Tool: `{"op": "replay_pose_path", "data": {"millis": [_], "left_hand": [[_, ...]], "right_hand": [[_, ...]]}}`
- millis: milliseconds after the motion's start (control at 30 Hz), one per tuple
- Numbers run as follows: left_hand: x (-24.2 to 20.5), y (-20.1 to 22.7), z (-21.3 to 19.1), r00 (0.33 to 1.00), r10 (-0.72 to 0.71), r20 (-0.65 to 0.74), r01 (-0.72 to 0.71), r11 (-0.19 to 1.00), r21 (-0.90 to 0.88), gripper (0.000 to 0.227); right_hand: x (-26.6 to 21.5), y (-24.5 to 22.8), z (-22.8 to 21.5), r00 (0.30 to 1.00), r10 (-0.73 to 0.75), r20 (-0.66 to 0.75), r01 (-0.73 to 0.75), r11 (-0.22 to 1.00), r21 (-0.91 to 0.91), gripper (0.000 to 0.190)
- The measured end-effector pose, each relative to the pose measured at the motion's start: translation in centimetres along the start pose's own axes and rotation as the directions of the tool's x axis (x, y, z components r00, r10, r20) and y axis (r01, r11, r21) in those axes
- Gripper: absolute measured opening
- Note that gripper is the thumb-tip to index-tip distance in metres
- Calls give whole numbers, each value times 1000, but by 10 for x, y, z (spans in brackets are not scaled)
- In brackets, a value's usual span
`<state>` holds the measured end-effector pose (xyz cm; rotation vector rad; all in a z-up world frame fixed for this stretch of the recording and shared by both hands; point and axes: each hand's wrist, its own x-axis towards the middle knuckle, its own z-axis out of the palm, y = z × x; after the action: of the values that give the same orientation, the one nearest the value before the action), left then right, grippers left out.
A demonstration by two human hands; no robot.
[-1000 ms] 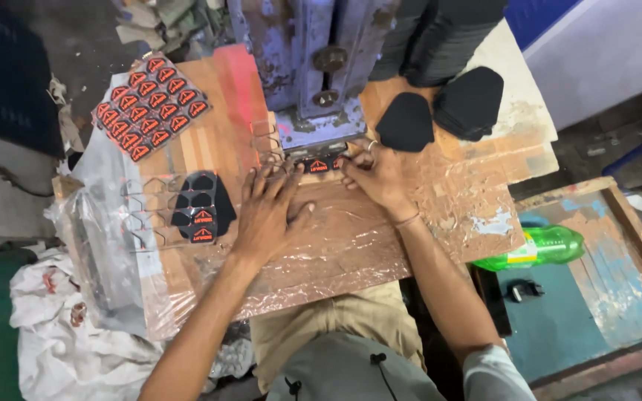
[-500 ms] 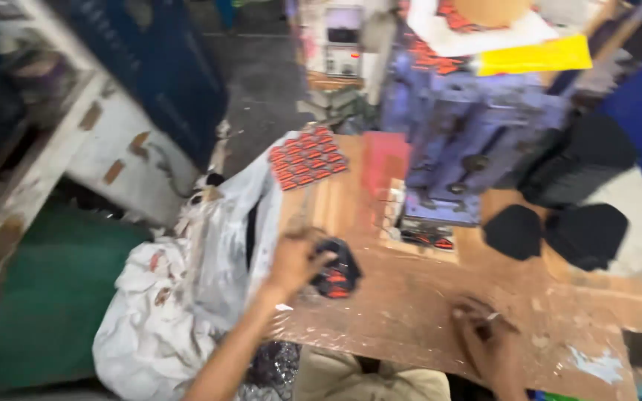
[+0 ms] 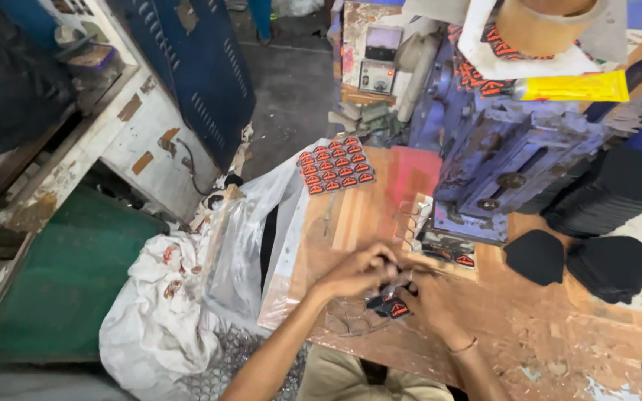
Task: The person places black fabric items under a press machine and applies orange triangular stickers to them. They repeatedly pick up the items, position them on the press, and then move the finished items to a pile on the left.
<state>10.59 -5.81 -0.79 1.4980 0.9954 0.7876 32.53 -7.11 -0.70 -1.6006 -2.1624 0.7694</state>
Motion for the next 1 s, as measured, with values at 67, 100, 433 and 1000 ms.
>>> {"op": "replay_pose_path", "data": {"millis": [67,100,433,1000], "left_hand": [[17,-16,0,973,-229,1,227,961,-158,28],[22,-25,5,991,-18,-130,34,991,127,27],[12,39,10,957,-218,-194,257,944,206,31],[-84,-30,-120,752,286,-593,84,852,517,35]], "right_hand": [[0,-2,-4,999,24,27,-24,999,-28,25],[-5,-4,-8,986,-158,-58,157,987,-24,22],[-152,-58,-55,755,-577,312,462,806,371,11],[-169,147,-81,693,331,-640,-73,916,395,16]]}}
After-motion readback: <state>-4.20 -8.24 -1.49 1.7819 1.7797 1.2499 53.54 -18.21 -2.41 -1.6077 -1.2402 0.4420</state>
